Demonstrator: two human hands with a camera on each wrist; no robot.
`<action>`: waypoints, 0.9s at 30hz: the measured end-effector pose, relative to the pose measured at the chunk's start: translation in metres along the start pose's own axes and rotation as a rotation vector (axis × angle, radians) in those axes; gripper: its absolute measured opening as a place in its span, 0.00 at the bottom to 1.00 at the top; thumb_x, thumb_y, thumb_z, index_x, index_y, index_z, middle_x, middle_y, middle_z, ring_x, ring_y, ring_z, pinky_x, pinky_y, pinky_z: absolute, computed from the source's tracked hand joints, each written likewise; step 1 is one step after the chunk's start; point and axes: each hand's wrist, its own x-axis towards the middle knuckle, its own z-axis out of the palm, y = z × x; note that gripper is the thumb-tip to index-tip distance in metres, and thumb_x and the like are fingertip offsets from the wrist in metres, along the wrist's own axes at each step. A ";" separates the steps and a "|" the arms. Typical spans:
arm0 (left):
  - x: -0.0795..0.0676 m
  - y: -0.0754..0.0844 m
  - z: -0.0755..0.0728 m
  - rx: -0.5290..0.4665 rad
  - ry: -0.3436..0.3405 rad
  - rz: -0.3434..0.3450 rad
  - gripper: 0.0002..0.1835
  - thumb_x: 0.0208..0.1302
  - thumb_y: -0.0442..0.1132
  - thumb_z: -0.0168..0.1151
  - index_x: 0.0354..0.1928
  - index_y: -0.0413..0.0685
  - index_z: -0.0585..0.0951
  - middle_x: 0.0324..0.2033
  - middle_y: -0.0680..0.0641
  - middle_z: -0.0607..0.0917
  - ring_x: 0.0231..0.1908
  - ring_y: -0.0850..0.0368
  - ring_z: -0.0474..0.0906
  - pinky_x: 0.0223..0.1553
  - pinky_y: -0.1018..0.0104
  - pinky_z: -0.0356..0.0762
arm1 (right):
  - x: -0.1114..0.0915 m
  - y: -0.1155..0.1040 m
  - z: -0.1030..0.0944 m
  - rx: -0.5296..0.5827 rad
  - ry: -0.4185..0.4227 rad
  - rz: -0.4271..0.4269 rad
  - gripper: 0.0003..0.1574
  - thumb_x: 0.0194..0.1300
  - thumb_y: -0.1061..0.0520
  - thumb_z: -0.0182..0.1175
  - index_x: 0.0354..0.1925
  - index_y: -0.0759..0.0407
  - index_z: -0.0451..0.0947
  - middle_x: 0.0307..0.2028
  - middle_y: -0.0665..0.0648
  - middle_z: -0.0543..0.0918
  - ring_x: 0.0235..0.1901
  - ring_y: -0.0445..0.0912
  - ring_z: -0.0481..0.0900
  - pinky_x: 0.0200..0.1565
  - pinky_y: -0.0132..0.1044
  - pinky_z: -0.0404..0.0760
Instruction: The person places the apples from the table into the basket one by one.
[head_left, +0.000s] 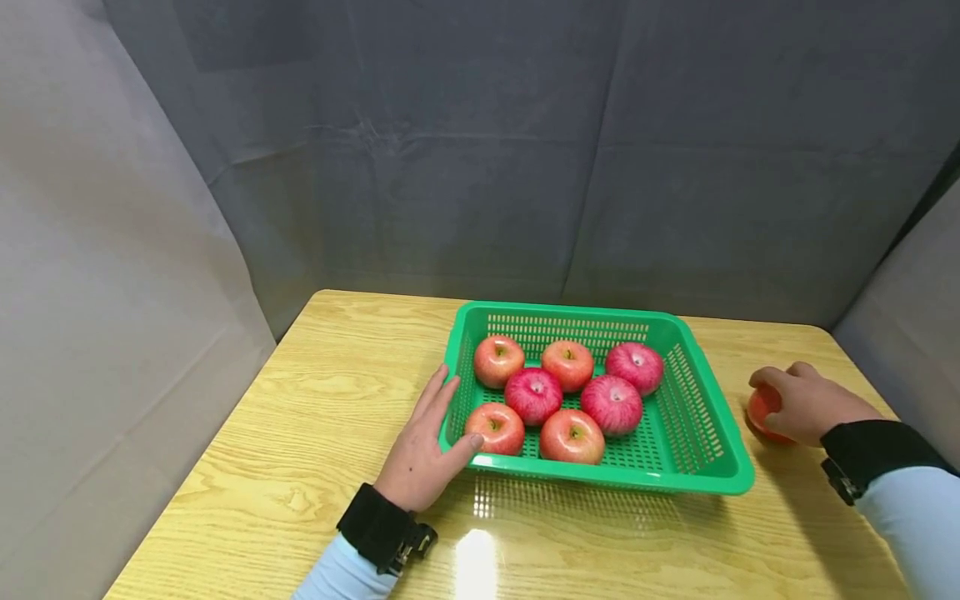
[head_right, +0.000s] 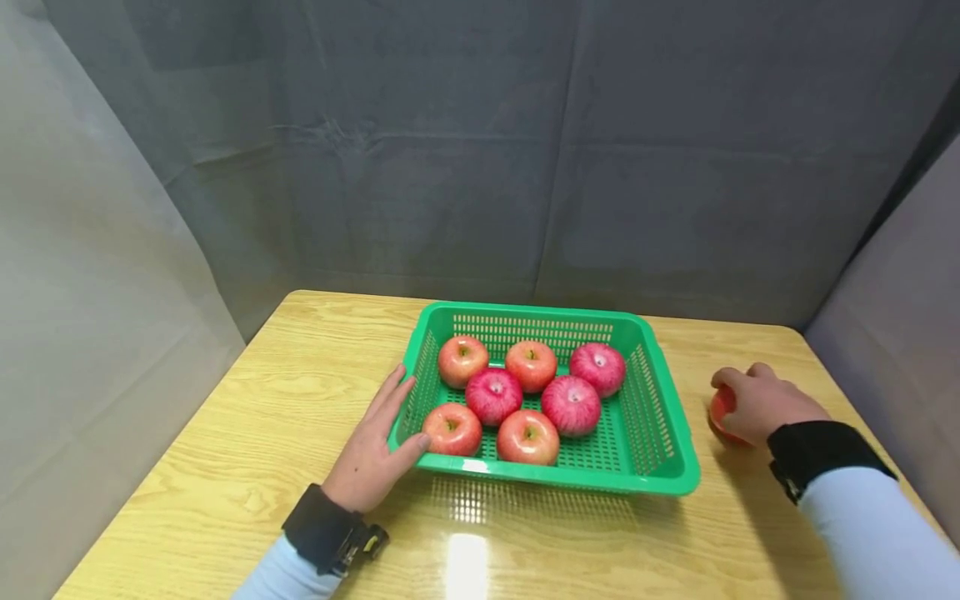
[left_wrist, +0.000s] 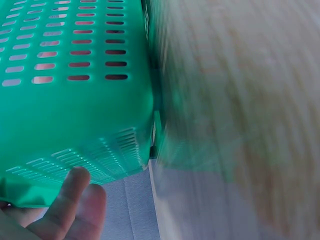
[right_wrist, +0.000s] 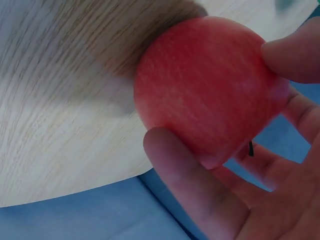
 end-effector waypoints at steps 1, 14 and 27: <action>0.000 0.001 0.000 0.002 0.003 0.000 0.40 0.63 0.55 0.58 0.73 0.51 0.55 0.73 0.55 0.46 0.66 0.61 0.49 0.57 0.45 0.68 | 0.001 0.000 0.000 -0.006 0.001 0.001 0.35 0.49 0.51 0.69 0.52 0.62 0.69 0.39 0.73 0.68 0.27 0.58 0.71 0.27 0.50 0.76; 0.000 0.002 -0.001 -0.004 0.012 -0.003 0.40 0.63 0.55 0.58 0.73 0.55 0.54 0.73 0.56 0.46 0.66 0.61 0.50 0.57 0.44 0.67 | 0.005 0.002 0.002 -0.039 0.029 0.007 0.33 0.51 0.49 0.66 0.53 0.62 0.70 0.40 0.74 0.69 0.27 0.58 0.71 0.27 0.52 0.77; 0.000 0.003 -0.001 -0.010 0.012 -0.002 0.41 0.63 0.53 0.59 0.72 0.49 0.55 0.73 0.54 0.46 0.66 0.61 0.49 0.56 0.45 0.69 | -0.006 0.000 0.002 -0.023 0.068 -0.025 0.33 0.50 0.48 0.66 0.52 0.61 0.71 0.41 0.76 0.69 0.29 0.59 0.72 0.26 0.53 0.76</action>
